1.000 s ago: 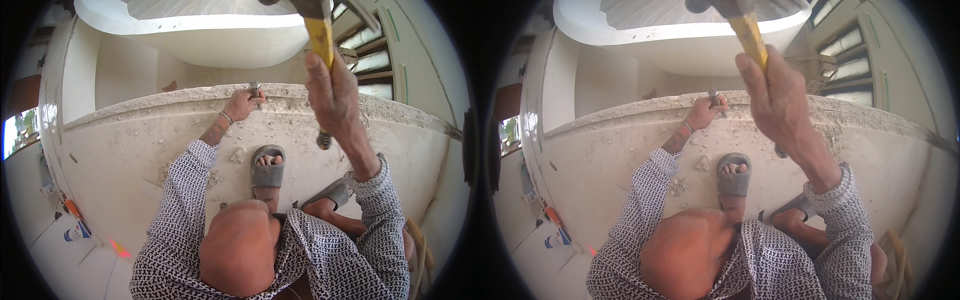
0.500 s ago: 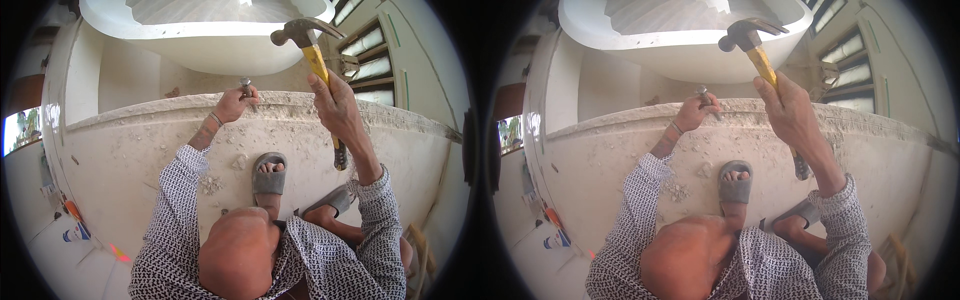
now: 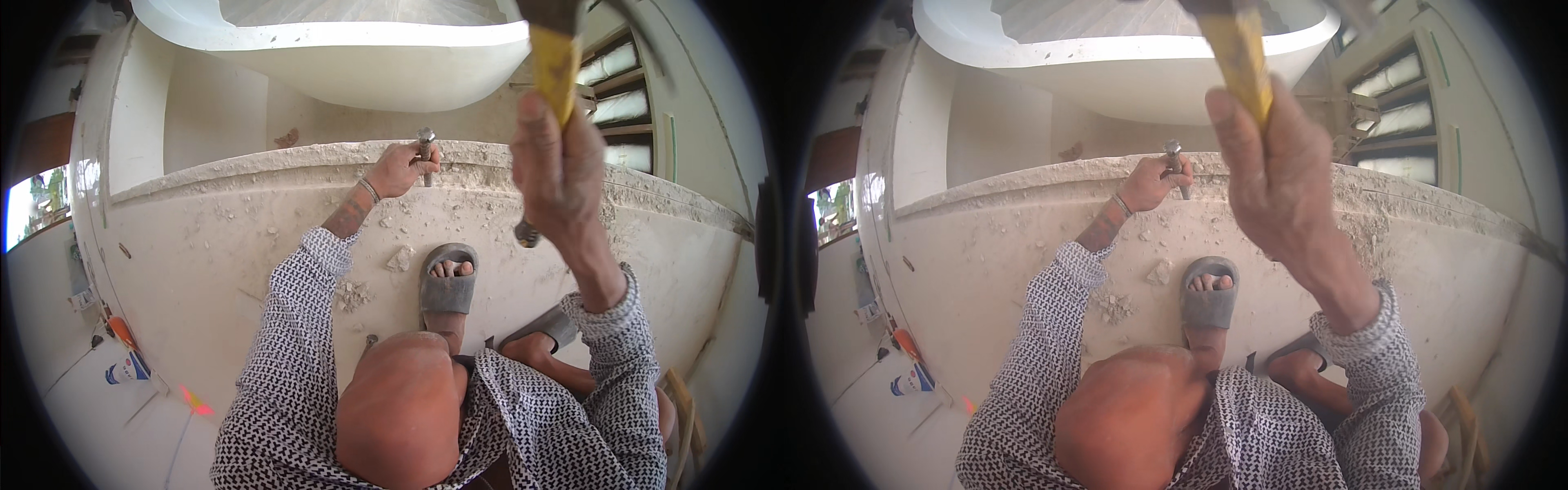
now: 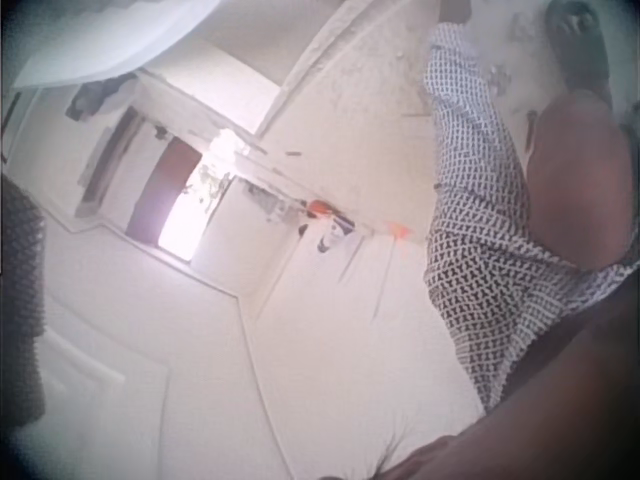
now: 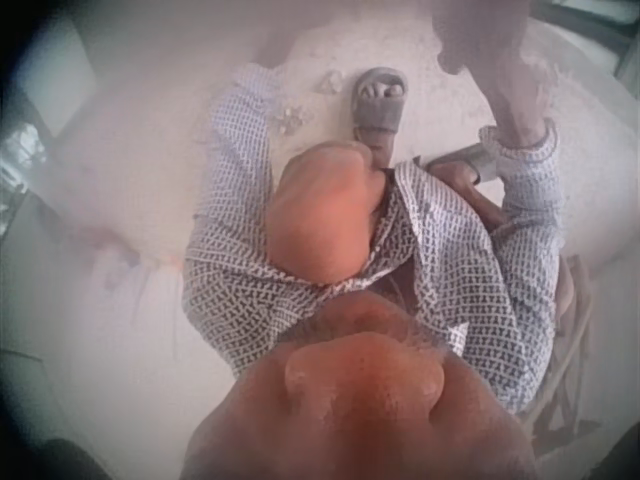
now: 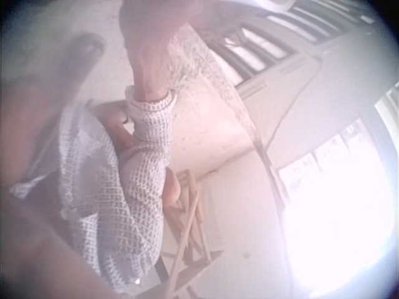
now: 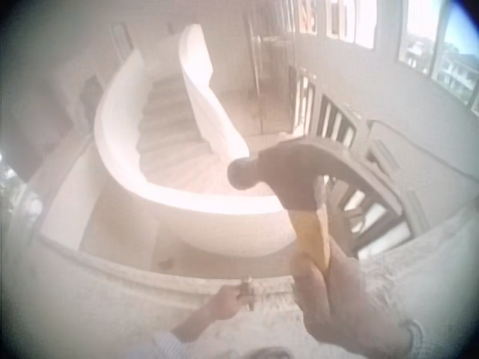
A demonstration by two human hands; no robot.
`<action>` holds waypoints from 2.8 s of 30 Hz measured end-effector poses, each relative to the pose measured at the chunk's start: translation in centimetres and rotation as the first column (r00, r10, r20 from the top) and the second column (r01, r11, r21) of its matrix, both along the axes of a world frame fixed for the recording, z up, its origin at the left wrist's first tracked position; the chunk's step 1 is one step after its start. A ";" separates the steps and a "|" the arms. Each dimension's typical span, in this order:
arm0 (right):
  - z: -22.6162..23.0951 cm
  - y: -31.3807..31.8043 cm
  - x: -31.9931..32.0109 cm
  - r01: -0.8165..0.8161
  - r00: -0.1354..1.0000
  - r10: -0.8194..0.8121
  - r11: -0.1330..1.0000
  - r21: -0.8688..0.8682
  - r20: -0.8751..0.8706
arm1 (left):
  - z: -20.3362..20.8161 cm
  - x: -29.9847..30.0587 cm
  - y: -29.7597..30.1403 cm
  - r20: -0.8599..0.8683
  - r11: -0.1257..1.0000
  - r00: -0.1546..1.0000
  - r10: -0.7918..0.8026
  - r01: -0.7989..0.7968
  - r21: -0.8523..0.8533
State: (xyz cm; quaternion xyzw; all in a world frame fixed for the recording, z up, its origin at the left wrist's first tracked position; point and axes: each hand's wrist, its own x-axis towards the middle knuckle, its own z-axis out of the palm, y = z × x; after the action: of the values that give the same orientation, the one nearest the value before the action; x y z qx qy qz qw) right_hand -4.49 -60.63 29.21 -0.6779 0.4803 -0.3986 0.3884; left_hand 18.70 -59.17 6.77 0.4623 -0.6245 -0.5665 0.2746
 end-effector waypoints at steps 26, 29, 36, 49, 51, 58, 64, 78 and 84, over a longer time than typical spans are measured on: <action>5.7 -0.9 -1.0 0.011 0.985 0.001 0.997 -0.071 0.172 | -0.4 0.5 0.5 -0.011 0.995 0.995 0.098 -0.098 0.027; 5.0 -0.5 -0.8 0.020 0.993 -0.016 0.999 -0.033 0.115 | 0.4 0.8 -0.7 -0.021 0.998 0.998 0.058 -0.058 0.036; 2.8 0.0 -0.7 -0.025 0.995 0.010 0.989 0.148 0.104 | 1.4 0.3 -1.5 0.050 0.990 0.993 -0.109 0.104 0.093; -3.0 -1.6 -1.1 -0.149 0.919 0.213 0.967 0.207 -0.333 | 0.4 0.2 -1.6 0.128 0.993 0.987 -0.093 0.083 0.080; 2.5 -2.6 1.3 -0.030 0.998 0.037 0.993 0.115 -0.053 | 0.1 1.1 0.2 0.091 0.994 0.994 -0.053 0.044 0.095; -5.5 0.2 -0.3 -0.152 0.835 0.338 0.900 0.409 -0.434 | -0.6 0.5 -0.7 0.152 0.997 0.986 -0.069 0.073 -0.022; 2.9 -1.7 2.3 0.070 0.983 -0.046 0.989 -0.131 0.180 | 0.2 0.8 0.0 0.133 0.998 0.989 -0.061 0.061 0.003; -6.5 4.2 -1.0 -0.087 0.834 0.306 0.895 0.437 -0.460 | -0.7 -0.6 -0.2 0.213 0.994 0.975 -0.068 0.086 -0.075; 3.6 0.0 0.5 -0.044 0.997 0.054 0.984 0.173 -0.054 | -0.6 0.1 0.5 0.152 0.996 0.988 -0.011 0.024 -0.084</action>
State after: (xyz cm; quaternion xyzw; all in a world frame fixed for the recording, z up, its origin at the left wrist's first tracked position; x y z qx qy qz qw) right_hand -3.99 -60.62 32.76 -0.6649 0.5071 -0.3259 0.4410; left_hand 18.79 -58.72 6.21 0.4864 -0.6710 -0.5050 0.2410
